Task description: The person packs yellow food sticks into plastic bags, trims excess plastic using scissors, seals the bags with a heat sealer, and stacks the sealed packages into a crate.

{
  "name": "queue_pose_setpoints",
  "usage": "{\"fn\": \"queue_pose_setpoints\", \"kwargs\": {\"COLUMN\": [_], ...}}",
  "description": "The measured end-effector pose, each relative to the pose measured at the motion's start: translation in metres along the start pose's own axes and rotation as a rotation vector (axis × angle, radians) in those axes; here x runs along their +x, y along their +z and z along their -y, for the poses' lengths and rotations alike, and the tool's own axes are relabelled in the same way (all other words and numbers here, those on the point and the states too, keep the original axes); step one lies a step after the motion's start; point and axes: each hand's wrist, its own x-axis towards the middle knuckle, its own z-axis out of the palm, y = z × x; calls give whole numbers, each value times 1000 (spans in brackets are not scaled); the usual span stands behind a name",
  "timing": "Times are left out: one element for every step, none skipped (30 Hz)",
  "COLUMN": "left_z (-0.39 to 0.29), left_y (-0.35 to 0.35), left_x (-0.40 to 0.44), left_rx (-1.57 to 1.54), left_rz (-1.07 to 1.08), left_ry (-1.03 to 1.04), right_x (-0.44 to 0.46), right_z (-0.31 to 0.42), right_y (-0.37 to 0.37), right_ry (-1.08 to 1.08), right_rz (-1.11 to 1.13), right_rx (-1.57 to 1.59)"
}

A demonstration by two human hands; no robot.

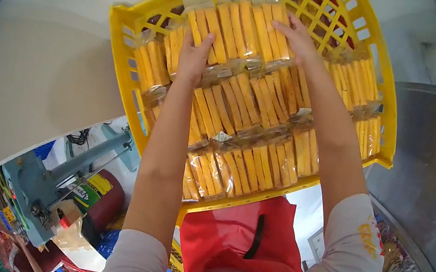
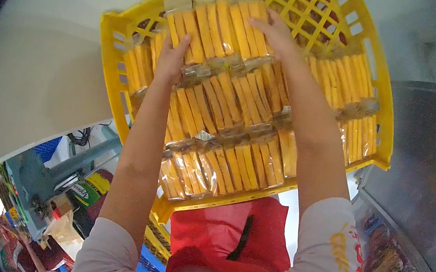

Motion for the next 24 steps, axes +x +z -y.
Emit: {"fn": "queue_pose_setpoints", "kwargs": {"left_z": [12,22,23,22,19,13,6,-3,-28,-40,-39,-38,-34,-22,-1,16,25,29,32,34,33,29,21,8], "left_y": [-2,-6,-8,-11,-13,-11,-9,-8,-1,3,2,-1,-5,-15,-30,-40,-42,-43,-43,-41,-41,-40,-39,-36], "left_x": [7,12,15,17,18,17,18,19,15,11,12,13,15,19,23,25,21,13,6,-1,-1,0,-1,-6], "left_rx": [10,15,412,810,817,1004,1186,1186,1341,1493,1488,1572,1626,1620,1644,1673,1679,1656,1632,1637,1637,1621,1601,1594], "left_rz": [1,-3,-44,-82,-82,-27,32,34,138,245,248,91,-68,-62,-71,-81,-77,-84,-90,-99,-112,-62,-19,36], "left_ry": [33,16,19,26,19,-84,-186,-186,-234,-283,-281,27,339,344,377,406,406,363,319,282,287,230,177,75], "right_x": [9,14,16,18,20,23,26,30,35,40,43,41,35,29,19,3,-8,-12,-14,-17,-19,-23,-27,-31], "right_z": [-14,-27,-36,-43,-49,-54,-57,-59,-58,-56,-55,-60,-70,-77,-72,-63,-54,-47,-50,-53,-55,-53,-49,-45], "right_y": [-3,-5,-3,-1,2,2,1,-1,-6,-10,-15,-11,-1,8,18,31,39,38,36,37,35,33,32,31], "right_ry": [16,30,43,117,189,192,167,142,141,123,101,103,-38,-180,-180,-49,85,182,181,144,97,80,43,-2], "right_rz": [21,48,48,39,31,31,34,36,33,65,96,92,5,-82,-89,-130,-167,-100,-98,-105,-117,-120,-121,-121], "right_rx": [-24,-47,-40,-52,-64,-58,-121,-186,-189,-586,-984,-990,-974,-954,-957,-1069,-1174,-1166,-1159,-1312,-1468,-1468,-1512,-1555]}}
